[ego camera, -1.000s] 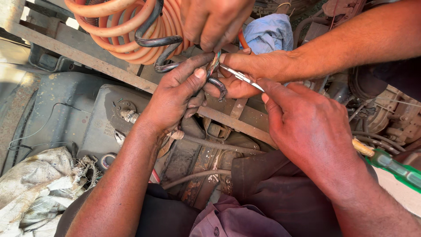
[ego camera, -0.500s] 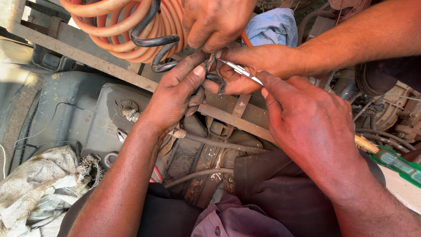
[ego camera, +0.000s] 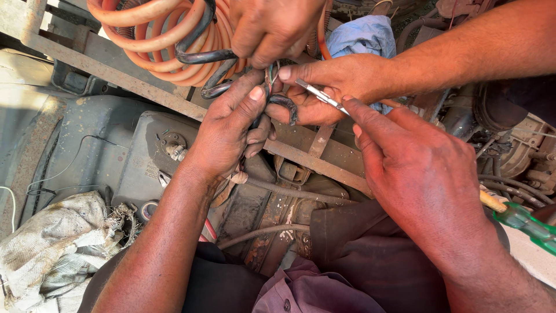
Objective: The person uses pliers and a screwdriver to strip and twist wires on a vehicle. They work alongside another person who assists by holding the wires steady.
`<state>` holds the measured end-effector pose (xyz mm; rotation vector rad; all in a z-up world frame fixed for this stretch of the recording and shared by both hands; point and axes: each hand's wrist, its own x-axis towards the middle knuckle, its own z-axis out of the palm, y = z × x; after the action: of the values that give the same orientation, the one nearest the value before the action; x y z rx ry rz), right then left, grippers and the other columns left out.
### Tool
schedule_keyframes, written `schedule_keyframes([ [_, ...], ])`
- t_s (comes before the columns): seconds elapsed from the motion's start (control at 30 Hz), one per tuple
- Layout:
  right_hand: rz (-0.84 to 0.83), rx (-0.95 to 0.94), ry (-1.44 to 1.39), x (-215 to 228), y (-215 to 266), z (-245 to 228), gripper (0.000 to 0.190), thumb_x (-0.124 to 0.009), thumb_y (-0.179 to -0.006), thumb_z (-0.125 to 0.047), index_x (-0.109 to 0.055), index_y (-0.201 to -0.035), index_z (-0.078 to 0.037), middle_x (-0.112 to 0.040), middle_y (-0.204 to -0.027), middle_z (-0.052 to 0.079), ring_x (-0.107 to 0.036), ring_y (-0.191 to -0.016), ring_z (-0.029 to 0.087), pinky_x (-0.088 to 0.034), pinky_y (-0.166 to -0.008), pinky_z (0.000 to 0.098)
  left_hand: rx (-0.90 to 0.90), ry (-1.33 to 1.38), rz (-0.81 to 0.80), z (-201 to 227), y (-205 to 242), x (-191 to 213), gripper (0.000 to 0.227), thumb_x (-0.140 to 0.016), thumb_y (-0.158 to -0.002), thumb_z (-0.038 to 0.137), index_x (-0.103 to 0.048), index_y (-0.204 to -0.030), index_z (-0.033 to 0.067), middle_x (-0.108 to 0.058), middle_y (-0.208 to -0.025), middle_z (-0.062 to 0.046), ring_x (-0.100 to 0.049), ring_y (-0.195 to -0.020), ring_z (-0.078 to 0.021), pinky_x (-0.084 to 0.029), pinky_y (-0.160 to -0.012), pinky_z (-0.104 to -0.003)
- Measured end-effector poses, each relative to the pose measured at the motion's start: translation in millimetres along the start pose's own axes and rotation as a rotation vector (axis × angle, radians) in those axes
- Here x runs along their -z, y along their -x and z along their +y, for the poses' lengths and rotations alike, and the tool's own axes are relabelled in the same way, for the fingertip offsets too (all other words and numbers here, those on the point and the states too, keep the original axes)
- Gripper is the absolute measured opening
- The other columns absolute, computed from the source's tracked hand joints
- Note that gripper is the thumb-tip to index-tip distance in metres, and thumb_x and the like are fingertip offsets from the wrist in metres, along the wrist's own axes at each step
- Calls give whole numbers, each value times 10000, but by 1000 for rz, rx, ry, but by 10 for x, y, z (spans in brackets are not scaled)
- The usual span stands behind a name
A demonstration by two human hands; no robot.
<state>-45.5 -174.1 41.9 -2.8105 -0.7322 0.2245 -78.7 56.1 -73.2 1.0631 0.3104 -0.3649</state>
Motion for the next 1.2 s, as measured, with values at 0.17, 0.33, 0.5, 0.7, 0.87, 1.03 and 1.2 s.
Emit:
schedule_keyframes([
  [0.17,-45,-6,28,-25,-3,-20,345,-705,-944,-178,-747,-1286,-190,-639,-750,90,-658,-604,292,-536,-557,448,24,-43,1,-17,-9,39,560,-488,-1075,339,-425,-1579,103,-549,-829,-1,-411,-557,-59,-362,-455,-228],
  [0.33,-88,0,-52,-49,20,-43,357,-693,-941,-190,-732,-1296,-182,-610,-712,80,-647,-585,277,-541,-555,438,70,-76,-13,-46,-51,59,564,-500,-1069,317,-405,-1598,147,-593,-861,-13,-410,-568,-55,-360,-488,-220],
  [0.5,-71,-2,-74,-66,53,-25,344,-696,-935,-191,-740,-1275,-175,-615,-732,82,-650,-613,292,-537,-561,443,61,-104,-1,-63,-51,78,556,-501,-1059,302,-409,-1581,136,-613,-872,-15,-416,-563,-56,-360,-469,-228],
  [0.7,-71,0,-70,-109,38,24,321,-698,-938,-196,-746,-1254,-171,-628,-753,85,-663,-631,297,-543,-565,446,64,-180,-1,-75,-90,65,521,-501,-1068,306,-471,-1558,129,-547,-811,-1,-407,-556,-51,-335,-463,-224],
  [0.87,-84,-23,-75,-151,0,40,320,-699,-938,-196,-745,-1255,-178,-668,-782,79,-680,-647,301,-552,-575,447,80,-167,20,-76,-72,65,460,-522,-1057,315,-560,-1467,110,-514,-789,33,-402,-565,-42,-318,-463,-219],
  [1.03,-70,-17,-82,-177,-28,30,330,-708,-923,-208,-754,-1250,-209,-674,-773,84,-686,-670,315,-553,-586,460,4,-201,44,-97,-62,74,422,-562,-1056,327,-621,-1394,81,-531,-839,63,-418,-622,-24,-340,-507,-205],
  [1.2,-96,-70,-142,-222,-51,56,324,-692,-932,-221,-747,-1251,-217,-707,-823,87,-704,-715,329,-559,-623,473,4,-234,94,-195,-96,138,411,-566,-1052,318,-634,-1372,70,-559,-845,58,-423,-607,-18,-345,-499,-202],
])
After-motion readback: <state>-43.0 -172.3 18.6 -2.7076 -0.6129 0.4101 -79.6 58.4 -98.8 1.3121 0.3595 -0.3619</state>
